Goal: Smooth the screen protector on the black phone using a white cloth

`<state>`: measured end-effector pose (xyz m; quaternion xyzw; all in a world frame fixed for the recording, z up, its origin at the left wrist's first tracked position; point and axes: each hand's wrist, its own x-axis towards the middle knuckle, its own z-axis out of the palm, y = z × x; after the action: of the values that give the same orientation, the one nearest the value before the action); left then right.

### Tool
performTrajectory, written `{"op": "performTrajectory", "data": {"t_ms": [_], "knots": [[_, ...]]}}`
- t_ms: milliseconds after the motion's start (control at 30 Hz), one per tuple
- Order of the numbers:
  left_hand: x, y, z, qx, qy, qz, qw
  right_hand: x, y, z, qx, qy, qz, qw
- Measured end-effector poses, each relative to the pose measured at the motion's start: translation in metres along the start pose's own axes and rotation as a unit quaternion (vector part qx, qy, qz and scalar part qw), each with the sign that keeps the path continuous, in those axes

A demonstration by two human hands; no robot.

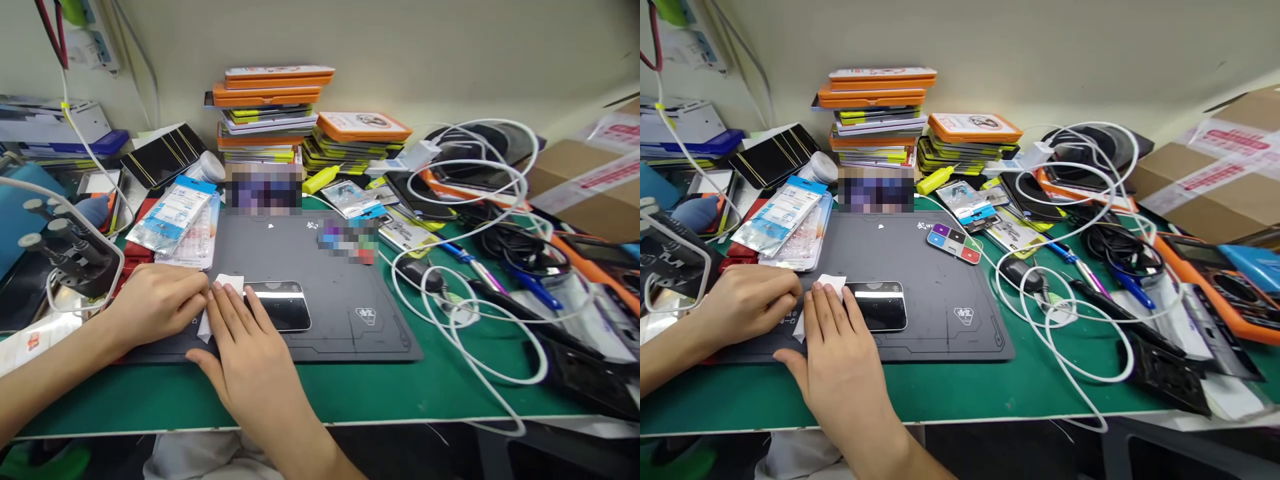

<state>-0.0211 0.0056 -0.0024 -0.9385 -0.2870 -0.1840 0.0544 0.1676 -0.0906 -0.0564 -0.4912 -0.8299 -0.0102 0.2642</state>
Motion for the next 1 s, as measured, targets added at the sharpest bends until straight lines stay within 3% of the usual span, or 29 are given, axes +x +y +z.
{"op": "performTrajectory", "data": {"t_ms": [267,433,767,1000], "knots": [[0.004,0.001,-0.001,0.001,-0.009,0.014,1.000,-0.024,0.037,-0.021,-0.107,0.009,0.040,0.993],[0.003,0.002,0.001,-0.001,-0.013,0.010,1.000,-0.043,0.046,-0.028,-0.137,0.036,0.039,0.989],[0.001,0.002,0.004,0.000,-0.015,0.008,1.000,-0.061,0.030,-0.027,-0.111,0.048,0.062,0.991],[0.003,0.002,0.000,-0.004,-0.015,0.015,1.000,-0.049,0.005,-0.020,-0.069,0.040,0.051,0.995]]}}
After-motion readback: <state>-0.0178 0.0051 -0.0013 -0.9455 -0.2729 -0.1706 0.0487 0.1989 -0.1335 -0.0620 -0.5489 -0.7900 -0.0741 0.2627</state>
